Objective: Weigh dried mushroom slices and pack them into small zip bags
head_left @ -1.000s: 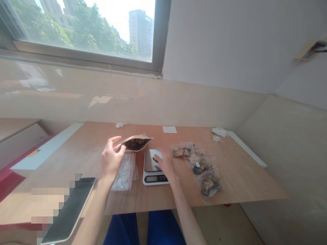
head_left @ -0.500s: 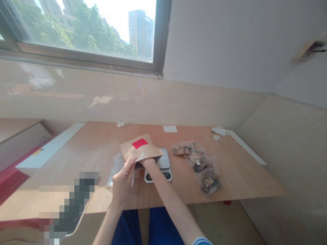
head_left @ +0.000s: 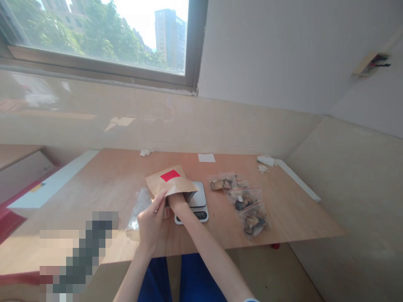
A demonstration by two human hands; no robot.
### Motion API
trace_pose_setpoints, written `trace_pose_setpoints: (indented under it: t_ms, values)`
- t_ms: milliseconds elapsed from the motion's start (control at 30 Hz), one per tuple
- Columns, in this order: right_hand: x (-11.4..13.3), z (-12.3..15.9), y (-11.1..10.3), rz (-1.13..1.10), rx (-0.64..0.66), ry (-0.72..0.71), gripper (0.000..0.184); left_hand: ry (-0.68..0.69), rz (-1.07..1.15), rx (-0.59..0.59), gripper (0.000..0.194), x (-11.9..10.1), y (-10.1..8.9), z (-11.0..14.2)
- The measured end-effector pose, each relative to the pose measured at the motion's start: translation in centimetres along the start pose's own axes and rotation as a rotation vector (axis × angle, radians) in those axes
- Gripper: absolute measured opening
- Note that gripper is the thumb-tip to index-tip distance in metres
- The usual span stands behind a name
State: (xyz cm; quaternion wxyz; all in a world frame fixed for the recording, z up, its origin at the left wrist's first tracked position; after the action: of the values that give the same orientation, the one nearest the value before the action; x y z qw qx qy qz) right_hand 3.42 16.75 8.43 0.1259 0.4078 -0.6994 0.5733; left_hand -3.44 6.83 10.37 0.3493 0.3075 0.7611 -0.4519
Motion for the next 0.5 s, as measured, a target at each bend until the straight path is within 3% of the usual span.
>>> trace_pose_setpoints:
  t_ms: [100, 267, 400, 500]
  values:
    - [-0.1, 1.8, -1.8, 0.110, 0.018, 0.078, 0.030, 0.008, -0.016, -0.036, 0.037, -0.3, -0.5, -0.6]
    - [2.0, 5.9, -5.9, 0.107, -0.026, 0.014, 0.032, 0.059, -0.042, -0.063, 0.035, -0.9, -1.2, -1.9]
    - [2.7, 8.6, -10.0, -0.154, -0.216, -0.048, 0.024, 0.056, -0.051, -0.067, 0.034, -0.7, -1.7, -2.9]
    - [0.1, 10.0, -11.6, -0.442, -0.315, 0.031, 0.016, -0.011, 0.005, -0.079, 0.037, 0.0, -2.2, -3.6]
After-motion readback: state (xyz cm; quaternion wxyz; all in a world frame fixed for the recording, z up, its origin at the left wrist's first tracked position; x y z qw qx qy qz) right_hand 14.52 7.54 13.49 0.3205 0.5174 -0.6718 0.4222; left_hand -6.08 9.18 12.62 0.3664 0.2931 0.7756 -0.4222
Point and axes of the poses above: each hand's wrist, its own z-axis away from the middle knuckle, its own y-axis out of the palm, x = y × z, the point moved 9 cm from there along -z, towards the middle knuckle, and after that the axes turned 5 degrees about z, right-handed, at the moved point
